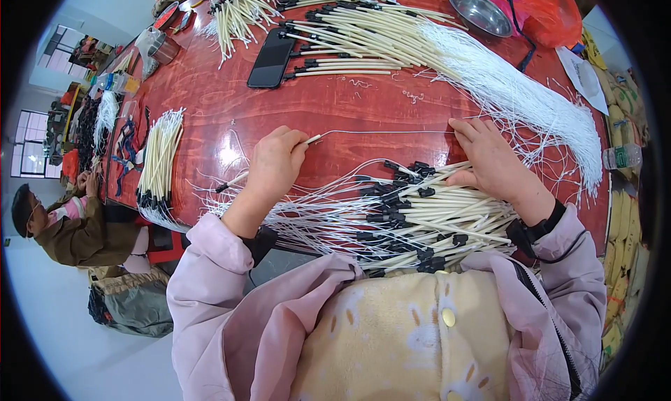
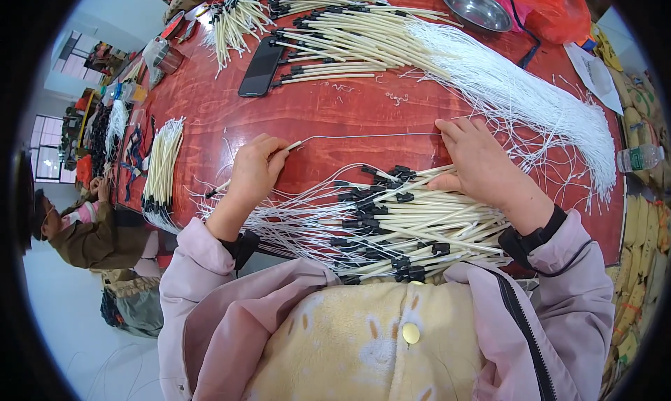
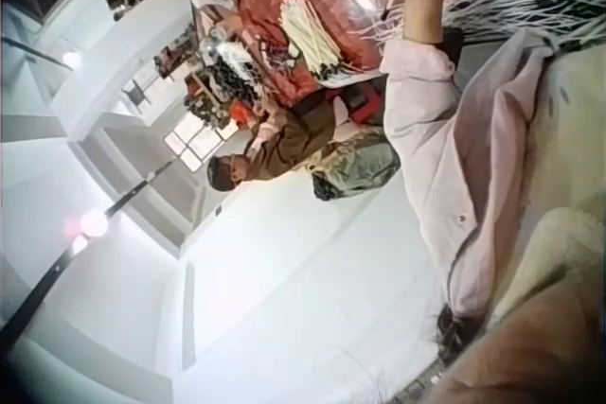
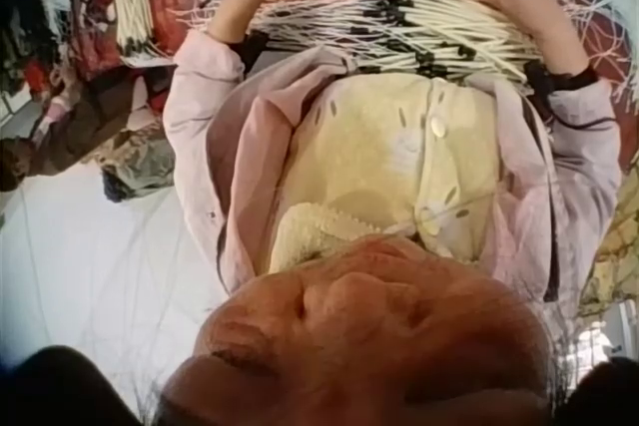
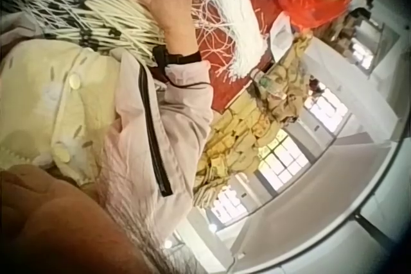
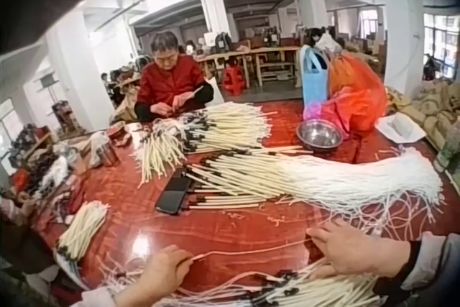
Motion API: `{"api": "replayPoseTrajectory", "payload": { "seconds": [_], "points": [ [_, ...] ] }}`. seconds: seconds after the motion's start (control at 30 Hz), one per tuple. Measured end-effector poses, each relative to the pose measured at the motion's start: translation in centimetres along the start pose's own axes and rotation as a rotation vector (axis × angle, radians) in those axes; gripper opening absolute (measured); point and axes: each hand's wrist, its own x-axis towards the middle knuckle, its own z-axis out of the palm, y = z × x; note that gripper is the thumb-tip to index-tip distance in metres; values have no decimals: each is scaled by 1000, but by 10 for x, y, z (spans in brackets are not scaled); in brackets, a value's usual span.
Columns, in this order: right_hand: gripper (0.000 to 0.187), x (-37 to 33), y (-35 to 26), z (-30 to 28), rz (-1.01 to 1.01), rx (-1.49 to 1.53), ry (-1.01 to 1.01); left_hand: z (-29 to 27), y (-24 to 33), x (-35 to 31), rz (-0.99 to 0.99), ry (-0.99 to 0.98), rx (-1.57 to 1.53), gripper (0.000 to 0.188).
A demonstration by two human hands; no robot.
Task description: Sorting and aligning thin wooden sticks into bundles on a workbench.
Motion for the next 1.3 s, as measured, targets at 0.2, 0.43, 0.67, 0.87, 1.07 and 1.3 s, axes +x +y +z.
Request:
{"api": "replayPoseTrajectory", "payload": {
  "seconds": [0.2, 0.43, 0.67, 0.87, 1.07, 1.3],
  "points": [
    [94, 2, -5, -3, 42, 11, -13, 2, -2, 0, 12, 0, 8, 13],
    [94, 3, -2, -2, 22, 4, -14, 3, 0, 4, 17, 3, 44, 13],
    [99, 1, 0, 1, 4, -15, -20, 15, 9, 27, 186, -44, 182, 11],
    [109, -4, 9, 7, -59, -28, -8, 46, 45, 56, 441, -200, 333, 10],
    [107, 8, 1, 4, -123, 73, -42, 106, 119, 89, 593, -267, 235, 11],
    [81, 12, 34, 27, -140, 129, 351, 54, 92, 95, 445, -126, -3, 15]
  ]
}}
